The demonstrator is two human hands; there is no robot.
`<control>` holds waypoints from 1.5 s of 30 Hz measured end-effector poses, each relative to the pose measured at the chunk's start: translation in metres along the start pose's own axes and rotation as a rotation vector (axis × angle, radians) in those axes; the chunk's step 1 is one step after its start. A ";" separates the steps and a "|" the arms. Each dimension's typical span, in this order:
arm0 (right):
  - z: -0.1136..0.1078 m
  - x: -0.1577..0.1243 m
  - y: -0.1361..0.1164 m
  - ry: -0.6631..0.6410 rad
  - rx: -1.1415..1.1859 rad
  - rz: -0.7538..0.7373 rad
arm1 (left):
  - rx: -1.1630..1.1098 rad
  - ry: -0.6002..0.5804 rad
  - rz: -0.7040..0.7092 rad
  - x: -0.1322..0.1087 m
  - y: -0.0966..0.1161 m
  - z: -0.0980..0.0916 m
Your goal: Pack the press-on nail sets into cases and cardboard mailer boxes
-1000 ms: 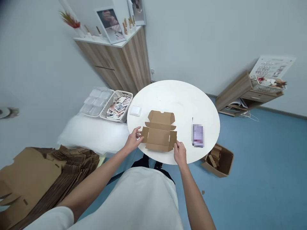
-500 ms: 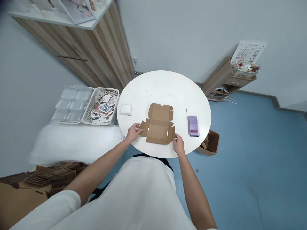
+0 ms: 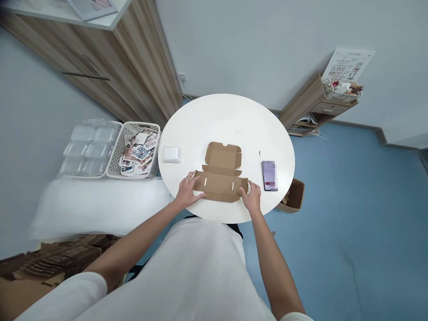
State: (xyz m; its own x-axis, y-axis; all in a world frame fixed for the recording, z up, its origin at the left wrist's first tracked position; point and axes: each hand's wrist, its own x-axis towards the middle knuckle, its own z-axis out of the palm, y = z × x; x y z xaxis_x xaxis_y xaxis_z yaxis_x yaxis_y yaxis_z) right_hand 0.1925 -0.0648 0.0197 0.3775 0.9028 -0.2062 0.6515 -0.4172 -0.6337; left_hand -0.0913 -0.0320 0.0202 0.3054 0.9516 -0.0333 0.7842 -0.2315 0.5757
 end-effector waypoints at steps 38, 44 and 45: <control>0.017 0.072 -0.037 -0.293 -0.006 -0.146 | 0.486 -0.317 0.172 0.037 0.030 0.027; 0.017 0.034 -0.037 -0.082 -0.238 -0.254 | 0.455 -0.299 0.223 0.021 0.025 0.024; 0.017 0.024 -0.037 -0.023 -0.300 -0.319 | 0.451 -0.297 0.228 0.018 0.025 0.023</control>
State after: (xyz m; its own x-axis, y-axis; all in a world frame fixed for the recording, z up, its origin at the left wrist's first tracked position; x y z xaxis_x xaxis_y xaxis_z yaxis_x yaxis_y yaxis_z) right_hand 0.1664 -0.0258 0.0250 0.1134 0.9921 -0.0542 0.8968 -0.1257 -0.4242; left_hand -0.0539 -0.0254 0.0149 0.5809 0.7853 -0.2142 0.8132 -0.5490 0.1930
